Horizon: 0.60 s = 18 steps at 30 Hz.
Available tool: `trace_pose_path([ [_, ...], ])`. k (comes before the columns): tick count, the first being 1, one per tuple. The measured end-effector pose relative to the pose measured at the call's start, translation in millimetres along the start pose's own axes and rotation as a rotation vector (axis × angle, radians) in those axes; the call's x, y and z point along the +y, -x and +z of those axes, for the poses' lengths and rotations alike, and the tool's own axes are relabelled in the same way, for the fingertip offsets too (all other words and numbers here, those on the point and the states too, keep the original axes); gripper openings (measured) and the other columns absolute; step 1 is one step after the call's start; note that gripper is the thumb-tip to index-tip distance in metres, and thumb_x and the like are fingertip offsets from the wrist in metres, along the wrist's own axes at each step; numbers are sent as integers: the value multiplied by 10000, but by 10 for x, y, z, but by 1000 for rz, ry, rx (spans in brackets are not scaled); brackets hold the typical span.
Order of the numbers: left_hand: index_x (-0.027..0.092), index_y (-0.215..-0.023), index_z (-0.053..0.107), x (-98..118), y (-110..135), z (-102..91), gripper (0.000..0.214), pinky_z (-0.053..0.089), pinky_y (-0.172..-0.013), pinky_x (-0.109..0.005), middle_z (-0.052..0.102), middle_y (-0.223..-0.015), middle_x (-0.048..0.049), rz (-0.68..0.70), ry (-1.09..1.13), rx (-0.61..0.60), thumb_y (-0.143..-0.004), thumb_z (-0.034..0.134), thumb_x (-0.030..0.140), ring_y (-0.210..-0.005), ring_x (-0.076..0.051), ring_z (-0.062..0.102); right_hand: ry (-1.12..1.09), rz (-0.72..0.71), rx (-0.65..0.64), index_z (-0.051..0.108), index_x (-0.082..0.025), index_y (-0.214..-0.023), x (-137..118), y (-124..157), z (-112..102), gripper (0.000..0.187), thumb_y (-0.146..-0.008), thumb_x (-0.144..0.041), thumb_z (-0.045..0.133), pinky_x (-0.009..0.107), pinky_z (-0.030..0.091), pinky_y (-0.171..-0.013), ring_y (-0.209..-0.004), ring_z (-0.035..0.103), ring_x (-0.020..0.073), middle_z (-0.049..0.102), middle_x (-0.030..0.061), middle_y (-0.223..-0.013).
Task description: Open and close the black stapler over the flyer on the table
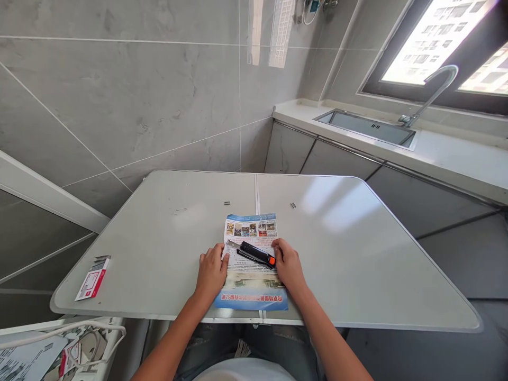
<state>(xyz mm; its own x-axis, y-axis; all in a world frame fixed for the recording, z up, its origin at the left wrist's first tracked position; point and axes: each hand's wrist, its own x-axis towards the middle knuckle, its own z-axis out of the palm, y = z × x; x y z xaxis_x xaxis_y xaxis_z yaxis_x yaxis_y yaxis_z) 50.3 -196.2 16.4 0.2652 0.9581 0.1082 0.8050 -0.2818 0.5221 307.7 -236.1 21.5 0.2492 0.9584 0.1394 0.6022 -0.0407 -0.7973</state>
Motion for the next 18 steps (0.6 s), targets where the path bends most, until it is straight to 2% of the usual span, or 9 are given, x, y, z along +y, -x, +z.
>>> trace_pose_path([
  [3, 234, -1209, 579, 48, -5, -21, 256, 403, -876, -426, 693, -1098, -84, 52, -70, -34, -1079, 392, 351, -1017, -278, 625, 32, 26, 19, 623, -220, -959, 78, -17, -94, 230, -978, -279, 401, 312, 430, -754, -798, 611, 214, 705, 58, -914],
  [7, 237, -1163, 597, 60, 3, -27, 239, 411, -860, -419, 675, -991, -60, 46, -63, -28, -1071, 414, 361, -956, -266, 628, 84, 44, 17, 642, -209, -1100, 232, 15, -295, 250, -973, -332, 465, 315, 440, -706, -695, 580, 198, 687, 36, -833],
  [13, 230, -1107, 572, 12, -110, -78, 151, 481, -873, -422, 658, -959, -53, 10, 78, 33, -1027, 463, 297, -917, -254, 632, 247, 26, 172, 680, -197, -1071, 582, 437, -724, 253, -977, -293, 466, 384, 484, -808, -849, 634, 245, 705, 107, -998],
  [15, 234, -1071, 578, 4, -267, -111, 120, 502, -884, -418, 653, -981, -63, 42, 78, 66, -1001, 482, 257, -947, -259, 621, 234, -16, 74, 717, -220, -1035, 663, 598, -864, 259, -984, -283, 470, 381, 497, -794, -868, 640, 251, 686, 96, -956],
  [18, 228, -1052, 613, -15, -632, -122, 157, 517, -941, -439, 656, -1055, -94, 94, 15, 136, -983, 473, 214, -1030, -281, 609, 175, -67, -59, 741, -242, -880, 696, 711, -997, 295, -990, -268, 469, 355, 509, -728, -820, 643, 231, 668, 85, -922],
])
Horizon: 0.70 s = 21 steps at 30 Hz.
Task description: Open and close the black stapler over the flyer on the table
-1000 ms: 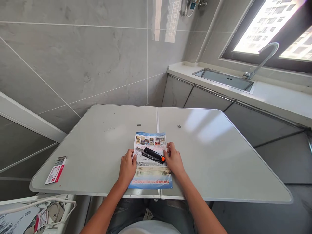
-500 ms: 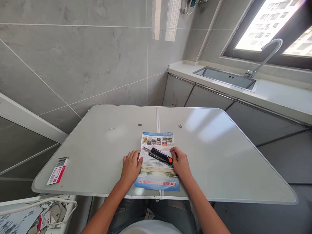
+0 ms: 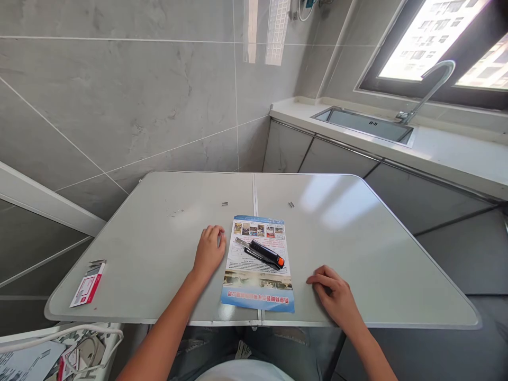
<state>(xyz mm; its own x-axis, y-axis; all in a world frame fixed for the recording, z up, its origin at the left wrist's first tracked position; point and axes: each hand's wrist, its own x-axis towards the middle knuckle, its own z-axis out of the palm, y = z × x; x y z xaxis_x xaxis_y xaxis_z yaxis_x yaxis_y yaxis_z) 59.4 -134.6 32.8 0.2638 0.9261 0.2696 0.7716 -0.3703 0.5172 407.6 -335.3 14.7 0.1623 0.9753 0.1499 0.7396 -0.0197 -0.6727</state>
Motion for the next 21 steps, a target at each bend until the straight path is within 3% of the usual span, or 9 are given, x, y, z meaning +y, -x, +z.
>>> trace_pose_path([
  [2, 208, -1106, 640, -54, -281, 75, 218, 516, -990, -468, 652, -1140, -132, 13, -47, 33, -978, 464, 203, -1112, -309, 598, 21, 10, 15, 756, -244, -923, -19, -30, -15, 289, -987, -267, 475, 348, 516, -693, -776, 639, 220, 668, 79, -921],
  [5, 164, -1306, 615, -152, -664, 236, 374, 450, -1128, -526, 580, -1403, -190, 21, -110, 56, -974, 443, 172, -1340, -346, 525, 97, -36, 22, 760, -269, -1175, -80, -178, 63, 341, -994, -253, 472, 367, 538, -753, -830, 651, 231, 667, 73, -931],
  [8, 165, -1436, 552, -241, -886, 382, 472, 348, -1212, -592, 485, -1575, -182, 46, -147, -3, -982, 421, 162, -1495, -368, 400, 107, -69, 33, 780, -269, -1157, -123, -311, 187, 374, -999, -222, 444, 396, 534, -817, -892, 647, 247, 657, 81, -932],
  [13, 149, -1385, 599, -291, -789, 436, 435, 371, -1184, -541, 590, -1478, -190, 60, -202, -11, -1007, 385, 171, -1433, -353, 481, 101, -13, 90, 785, -260, -1074, -131, -322, 281, 341, -996, -212, 456, 396, 520, -829, -909, 638, 250, 647, 78, -934],
  [17, 177, -1183, 674, -262, -602, 352, 317, 482, -1003, -463, 697, -1252, -157, 59, -247, 27, -1018, 405, 195, -1175, -324, 616, 58, -56, 160, 757, -239, -1065, -225, -350, 270, 289, -1024, -243, 472, 386, 516, -816, -923, 630, 253, 652, 82, -940],
  [21, 190, -1067, 683, -236, -590, 291, 275, 498, -891, -449, 714, -1125, -139, 60, -284, 9, -1033, 413, 229, -1036, -324, 618, -8, -199, 100, 666, -237, -1326, -508, -587, 259, 332, -1017, -325, 584, 399, 513, -926, -1047, 610, 260, 662, 99, -1111],
])
